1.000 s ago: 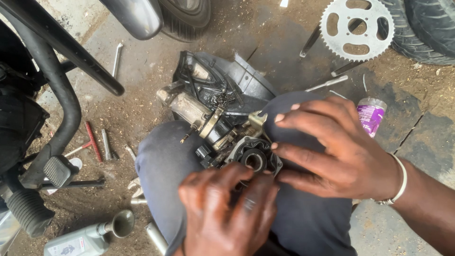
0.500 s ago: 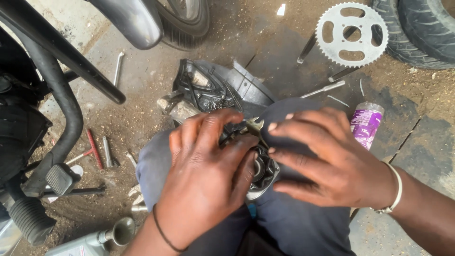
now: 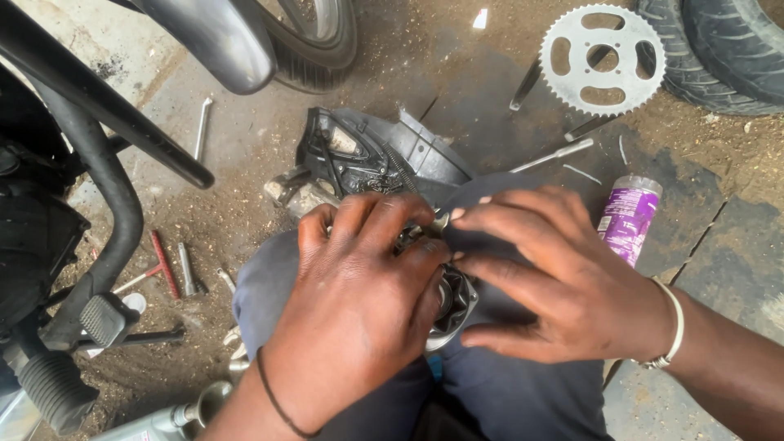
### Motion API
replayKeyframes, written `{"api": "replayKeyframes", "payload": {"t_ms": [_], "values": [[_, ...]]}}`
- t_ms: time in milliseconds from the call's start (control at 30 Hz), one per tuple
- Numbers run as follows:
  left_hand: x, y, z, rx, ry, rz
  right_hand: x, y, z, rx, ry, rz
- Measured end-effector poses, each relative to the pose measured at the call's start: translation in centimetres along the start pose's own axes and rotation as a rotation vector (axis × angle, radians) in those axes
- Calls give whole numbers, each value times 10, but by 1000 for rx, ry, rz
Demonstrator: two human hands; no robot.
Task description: The person sits on the ground with a motorcycle carburetor in their lap and disassembles it by hand, removing the float chamber cover and float, then uses a screwdriver to loosen parts and separates the spring and other internal components.
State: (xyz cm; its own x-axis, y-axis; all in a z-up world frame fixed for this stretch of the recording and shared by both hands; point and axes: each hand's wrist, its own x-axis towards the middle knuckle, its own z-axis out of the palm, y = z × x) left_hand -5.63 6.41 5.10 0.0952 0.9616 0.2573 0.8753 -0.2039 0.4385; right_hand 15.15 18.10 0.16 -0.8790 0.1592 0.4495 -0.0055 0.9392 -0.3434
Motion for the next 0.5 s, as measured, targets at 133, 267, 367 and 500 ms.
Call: {"api": "replayKeyframes", "payload": {"t_ms": [133, 267, 367, 500], "values": [[0, -2, -3, -19, 18, -3, -2, 0, 2, -58, 11, -35], [-6, -4, -8, -15, 41, -20, -4, -3, 4, -138, 7, -38], [-12, -6, -9, -22, 73, -42, -4, -2, 1, -104, 20, -27], [-19, -7, -9, -11, 112, -34, -2, -2, 2, -57, -1, -29]]}}
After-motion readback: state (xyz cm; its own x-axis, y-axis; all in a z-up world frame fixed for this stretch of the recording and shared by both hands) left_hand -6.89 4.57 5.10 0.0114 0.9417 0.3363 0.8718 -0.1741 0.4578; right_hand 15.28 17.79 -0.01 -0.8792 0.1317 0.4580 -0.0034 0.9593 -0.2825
